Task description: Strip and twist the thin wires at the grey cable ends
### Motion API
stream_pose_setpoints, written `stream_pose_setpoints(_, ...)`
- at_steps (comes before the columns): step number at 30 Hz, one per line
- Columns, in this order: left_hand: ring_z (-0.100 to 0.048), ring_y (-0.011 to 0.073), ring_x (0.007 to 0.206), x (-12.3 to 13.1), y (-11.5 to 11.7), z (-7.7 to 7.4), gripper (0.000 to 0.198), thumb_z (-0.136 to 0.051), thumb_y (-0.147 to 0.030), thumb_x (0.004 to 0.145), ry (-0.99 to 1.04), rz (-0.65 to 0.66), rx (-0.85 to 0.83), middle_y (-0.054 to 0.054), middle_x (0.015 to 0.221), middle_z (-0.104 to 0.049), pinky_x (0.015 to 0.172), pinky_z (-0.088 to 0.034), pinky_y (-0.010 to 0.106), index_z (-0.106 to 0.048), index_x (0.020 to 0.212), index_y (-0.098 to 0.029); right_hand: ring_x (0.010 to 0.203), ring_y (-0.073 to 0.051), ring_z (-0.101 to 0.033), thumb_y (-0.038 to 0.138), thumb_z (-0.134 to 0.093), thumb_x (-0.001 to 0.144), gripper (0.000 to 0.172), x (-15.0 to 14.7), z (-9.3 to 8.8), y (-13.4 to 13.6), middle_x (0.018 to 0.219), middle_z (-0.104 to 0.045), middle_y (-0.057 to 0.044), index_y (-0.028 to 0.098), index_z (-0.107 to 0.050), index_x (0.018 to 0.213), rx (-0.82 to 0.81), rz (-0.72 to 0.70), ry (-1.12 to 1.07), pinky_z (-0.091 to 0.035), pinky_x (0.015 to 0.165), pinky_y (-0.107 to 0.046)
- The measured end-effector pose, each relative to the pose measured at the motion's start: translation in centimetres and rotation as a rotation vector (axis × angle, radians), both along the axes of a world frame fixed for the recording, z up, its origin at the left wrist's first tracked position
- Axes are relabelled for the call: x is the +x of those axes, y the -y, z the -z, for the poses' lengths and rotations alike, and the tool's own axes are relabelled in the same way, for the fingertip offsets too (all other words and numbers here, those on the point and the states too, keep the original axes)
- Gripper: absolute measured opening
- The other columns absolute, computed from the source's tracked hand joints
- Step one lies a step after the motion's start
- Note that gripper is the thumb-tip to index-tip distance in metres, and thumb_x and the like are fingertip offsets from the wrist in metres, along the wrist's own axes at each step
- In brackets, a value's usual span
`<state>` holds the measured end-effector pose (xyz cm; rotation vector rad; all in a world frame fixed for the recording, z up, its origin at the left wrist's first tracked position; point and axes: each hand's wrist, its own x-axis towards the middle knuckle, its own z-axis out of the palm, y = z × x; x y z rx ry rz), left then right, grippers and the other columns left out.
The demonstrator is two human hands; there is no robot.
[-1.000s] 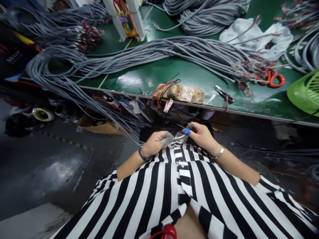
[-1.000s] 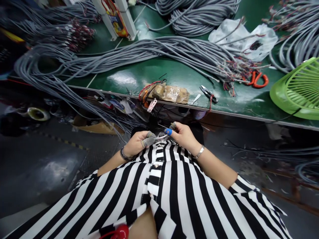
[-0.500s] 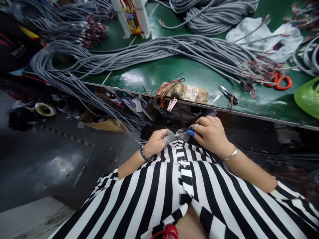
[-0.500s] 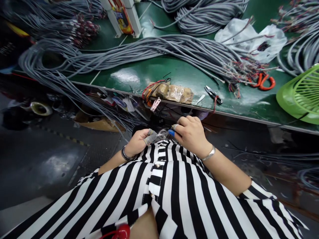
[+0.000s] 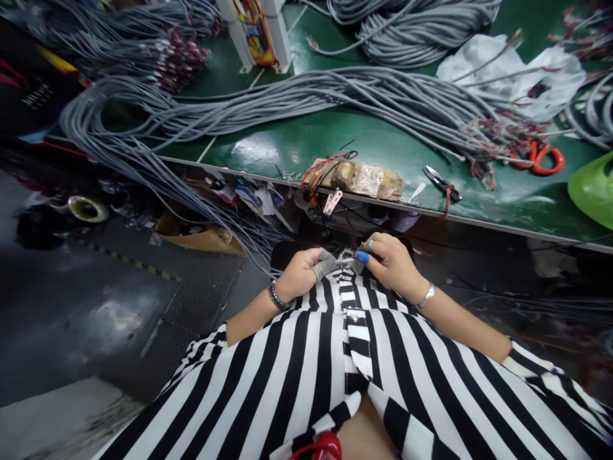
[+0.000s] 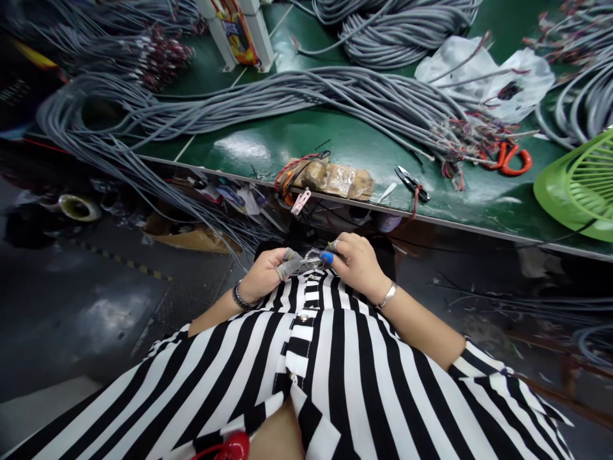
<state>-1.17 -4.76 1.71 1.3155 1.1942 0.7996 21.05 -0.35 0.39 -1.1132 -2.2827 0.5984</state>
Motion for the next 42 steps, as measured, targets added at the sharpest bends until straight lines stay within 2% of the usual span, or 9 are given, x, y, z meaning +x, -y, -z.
stream_pose_setpoints(6, -0.045, 0.0073, 0.054, 0.2, 0.0, 0.3, 0.034, -0.066, -0.045, 0.077, -0.025, 0.041, 0.034, -0.002, 0.059, -0.054, 0.055, -0.040, 0.019, -0.061, 0.071, -0.012, 0.063, -0.012, -0.041, 0.043, -0.053, 0.087, 0.036, -0.6, 1.5, 0.6, 0.066, -0.044, 0.001, 0.018, -0.048, 0.062, -0.348, -0.055, -0.350, -0.034, 0.061, -0.026)
stream_pose_setpoints(10, -0.046, 0.0078, 0.055, 0.5, -0.1, 0.7, 0.031, -0.065, -0.043, 0.078, -0.029, 0.071, 0.034, -0.002, 0.060, -0.055, 0.057, -0.041, 0.020, -0.063, 0.073, -0.012, 0.057, -0.009, -0.032, 0.050, -0.050, 0.087, 0.043, -1.3, 2.1, 1.2, 0.059, -0.036, 0.004, 0.018, -0.044, 0.060, -0.693, 0.055, -0.608, -0.029, 0.056, -0.024)
stream_pose_setpoints(17, -0.052, 0.0097, 0.064, -0.1, -0.2, 2.2, 0.016, -0.061, -0.029, 0.079, -0.137, 0.037, 0.079, 0.000, 0.069, -0.062, 0.062, -0.041, 0.020, -0.062, 0.074, -0.014, 0.054, -0.010, -0.032, 0.056, -0.056, 0.082, 0.050, -0.7, 0.4, 0.5, 0.055, -0.037, 0.003, 0.018, -0.044, 0.052, -0.610, 0.165, -0.795, -0.027, 0.054, -0.027)
stream_pose_setpoints(21, -0.043, 0.0066, 0.051, -1.0, 0.0, 3.4, 0.013, -0.061, -0.024, 0.076, -0.139, -0.156, -0.025, -0.004, 0.056, -0.053, 0.051, -0.034, 0.018, -0.058, 0.068, -0.015, 0.047, -0.010, -0.022, 0.067, -0.027, 0.088, 0.062, 2.0, -1.2, -1.2, 0.050, -0.023, 0.004, 0.020, -0.029, 0.048, -0.606, 0.230, -1.131, -0.029, 0.051, -0.027)
stream_pose_setpoints(23, -0.035, 0.0046, 0.043, -1.2, 0.2, 3.6, 0.016, -0.062, -0.028, 0.076, -0.025, -0.257, -0.109, -0.007, 0.050, -0.046, 0.043, -0.026, 0.017, -0.054, 0.069, -0.016, 0.048, -0.009, -0.028, 0.070, -0.029, 0.086, 0.063, 2.7, -1.2, -1.5, 0.052, -0.028, 0.003, 0.020, -0.039, 0.049, -0.658, 0.278, -1.271, -0.031, 0.051, -0.027)
stream_pose_setpoints(28, -0.033, 0.0025, 0.038, 0.0, 0.2, 2.1, 0.024, -0.063, -0.038, 0.078, 0.184, -0.306, -0.124, -0.007, 0.053, -0.048, 0.038, -0.021, 0.015, -0.053, 0.080, -0.017, 0.047, -0.004, -0.037, 0.040, -0.077, 0.066, 0.032, 0.5, 0.8, -0.2, 0.062, -0.053, 0.002, 0.015, -0.064, 0.080, -0.913, 0.245, -1.036, -0.032, 0.046, -0.021)
stream_pose_setpoints(32, -0.035, 0.0026, 0.039, 1.2, 0.0, 1.1, 0.029, -0.066, -0.042, 0.077, 0.264, -0.248, -0.133, -0.007, 0.053, -0.048, 0.037, -0.024, 0.015, -0.052, 0.082, -0.016, 0.080, -0.015, -0.063, 0.022, -0.082, 0.058, 0.053, -2.5, 0.8, 0.6, 0.087, -0.067, -0.003, 0.020, -0.057, 0.105, -1.051, -0.003, -0.866, -0.049, 0.067, -0.026)
stream_pose_setpoints(35, -0.035, 0.0025, 0.038, 1.6, 0.0, 1.1, 0.030, -0.065, -0.043, 0.078, 0.280, -0.213, -0.138, -0.007, 0.053, -0.048, 0.037, -0.025, 0.015, -0.051, 0.082, -0.017, 0.090, -0.017, -0.065, 0.021, -0.082, 0.058, 0.053, -3.9, 0.1, 0.4, 0.093, -0.067, -0.002, 0.022, -0.054, 0.103, -1.031, 0.004, -0.978, -0.052, 0.076, -0.029)
stream_pose_setpoints(42, -0.036, 0.0022, 0.039, 1.8, 0.3, 1.5, 0.034, -0.068, -0.045, 0.076, 0.307, -0.234, -0.168, -0.007, 0.053, -0.050, 0.038, -0.026, 0.014, -0.050, 0.081, -0.017, 0.071, -0.013, -0.064, 0.021, -0.082, 0.055, 0.045, -5.0, 0.2, 0.2, 0.076, -0.069, 0.001, 0.019, -0.057, 0.092, -0.963, 0.164, -1.068, -0.051, 0.071, -0.027)
